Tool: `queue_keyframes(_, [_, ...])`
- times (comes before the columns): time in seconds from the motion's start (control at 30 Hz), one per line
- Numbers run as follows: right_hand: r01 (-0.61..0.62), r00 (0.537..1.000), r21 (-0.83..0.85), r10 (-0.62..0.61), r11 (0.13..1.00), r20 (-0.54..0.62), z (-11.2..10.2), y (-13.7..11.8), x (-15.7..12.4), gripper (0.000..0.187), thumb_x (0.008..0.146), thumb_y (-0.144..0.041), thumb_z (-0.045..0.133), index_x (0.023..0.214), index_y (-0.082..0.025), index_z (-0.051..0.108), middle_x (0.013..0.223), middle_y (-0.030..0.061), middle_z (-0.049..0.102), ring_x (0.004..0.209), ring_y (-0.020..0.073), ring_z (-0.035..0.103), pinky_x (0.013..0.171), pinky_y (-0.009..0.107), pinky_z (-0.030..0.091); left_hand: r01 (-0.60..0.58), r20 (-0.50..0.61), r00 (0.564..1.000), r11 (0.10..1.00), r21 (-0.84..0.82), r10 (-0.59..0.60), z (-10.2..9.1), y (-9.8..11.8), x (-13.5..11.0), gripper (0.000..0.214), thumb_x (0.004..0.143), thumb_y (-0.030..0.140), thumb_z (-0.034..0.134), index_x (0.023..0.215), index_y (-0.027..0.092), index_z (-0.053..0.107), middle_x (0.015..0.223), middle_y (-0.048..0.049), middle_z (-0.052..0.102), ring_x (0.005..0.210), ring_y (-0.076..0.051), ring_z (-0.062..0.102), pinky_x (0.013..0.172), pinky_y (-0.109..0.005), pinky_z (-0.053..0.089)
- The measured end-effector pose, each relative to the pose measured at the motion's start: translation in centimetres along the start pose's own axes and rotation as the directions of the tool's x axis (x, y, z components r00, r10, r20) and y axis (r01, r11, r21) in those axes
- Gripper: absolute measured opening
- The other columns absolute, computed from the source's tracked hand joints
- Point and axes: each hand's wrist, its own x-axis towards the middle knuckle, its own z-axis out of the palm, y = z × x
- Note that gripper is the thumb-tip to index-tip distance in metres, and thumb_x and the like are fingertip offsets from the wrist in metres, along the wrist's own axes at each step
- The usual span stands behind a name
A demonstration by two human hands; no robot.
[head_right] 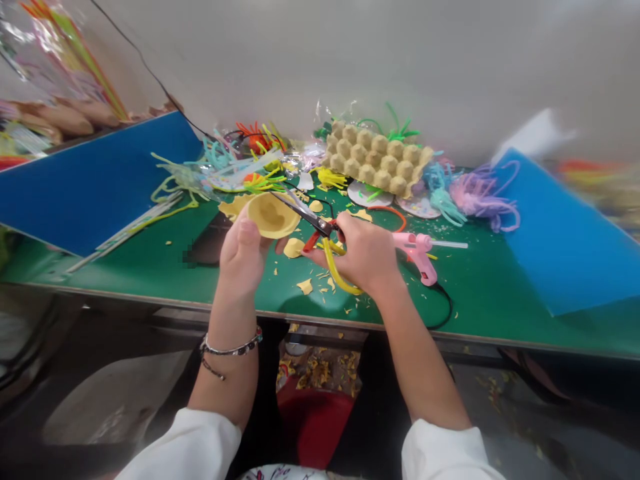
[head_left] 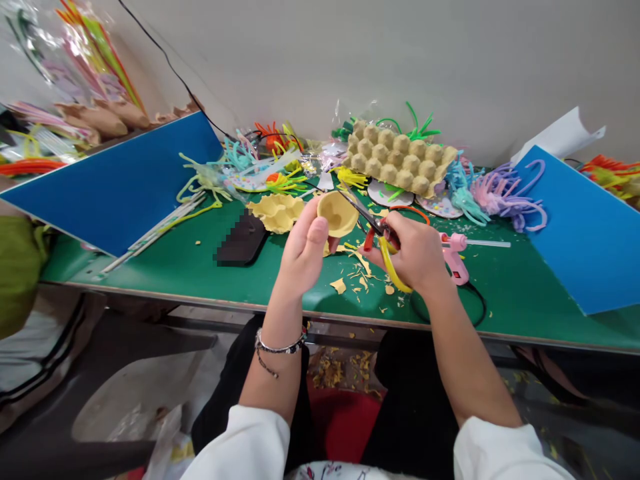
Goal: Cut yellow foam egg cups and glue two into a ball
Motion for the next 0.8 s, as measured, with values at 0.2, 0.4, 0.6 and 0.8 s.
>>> queue_keyframes(0.2, [0.044,0.998,-0.025,-0.045,0.999,-0.034,-0.3,-0.2,0.0,0.054,0.077,-0.074,0.040,0.061,-0.022,0.039,0.053,-0.0011,0.043,0.051,0.0118,0.035,0.050,0.026,0.020,0.009,0.010,1.000,1.000,0.029,-0.009,-0.4,0.0,-0.2,0.043,0.092,0.059,0.043,0.097,0.021,0.063,0.066,0.0017,0.047,0.053,-0.009,0.045,0.048,-0.023,0.038])
queue_keyframes(0.4, [0.057,0.995,-0.013,-0.058,0.998,-0.085,-0.2,-0.5,0.0,0.058,0.078,-0.075,0.038,0.056,-0.022,0.030,0.048,-0.0020,0.039,0.047,0.0099,0.030,0.049,0.026,0.018,0.053,-0.009,0.999,0.997,0.056,-0.053,-0.6,0.1,-0.3,0.047,0.091,0.062,0.041,0.096,0.020,0.063,0.062,0.0020,0.048,0.053,-0.011,0.046,0.052,-0.026,0.039])
queue_keyframes(0.6, [0.037,0.996,0.038,-0.033,0.999,-0.083,-0.1,-0.4,-0.1,0.061,0.077,-0.078,0.037,0.055,-0.022,0.030,0.047,-0.0028,0.037,0.047,0.0095,0.027,0.049,0.026,0.019,0.086,-0.057,0.995,0.995,0.045,-0.083,-0.6,-0.2,-0.2,0.054,0.091,0.065,0.035,0.095,0.019,0.063,0.074,-0.0028,0.057,0.059,-0.012,0.053,0.051,-0.027,0.041])
queue_keyframes(0.8, [0.059,0.998,0.029,-0.060,0.998,0.000,-0.7,-0.6,-0.2,0.059,0.073,-0.079,0.043,0.062,-0.022,0.041,0.055,-0.0022,0.044,0.052,0.0106,0.034,0.051,0.026,0.021,0.072,-0.060,0.996,0.997,0.003,-0.072,-1.3,-1.0,-0.4,0.053,0.090,0.066,0.037,0.091,0.019,0.061,0.074,-0.0030,0.055,0.062,-0.014,0.056,0.049,-0.026,0.040])
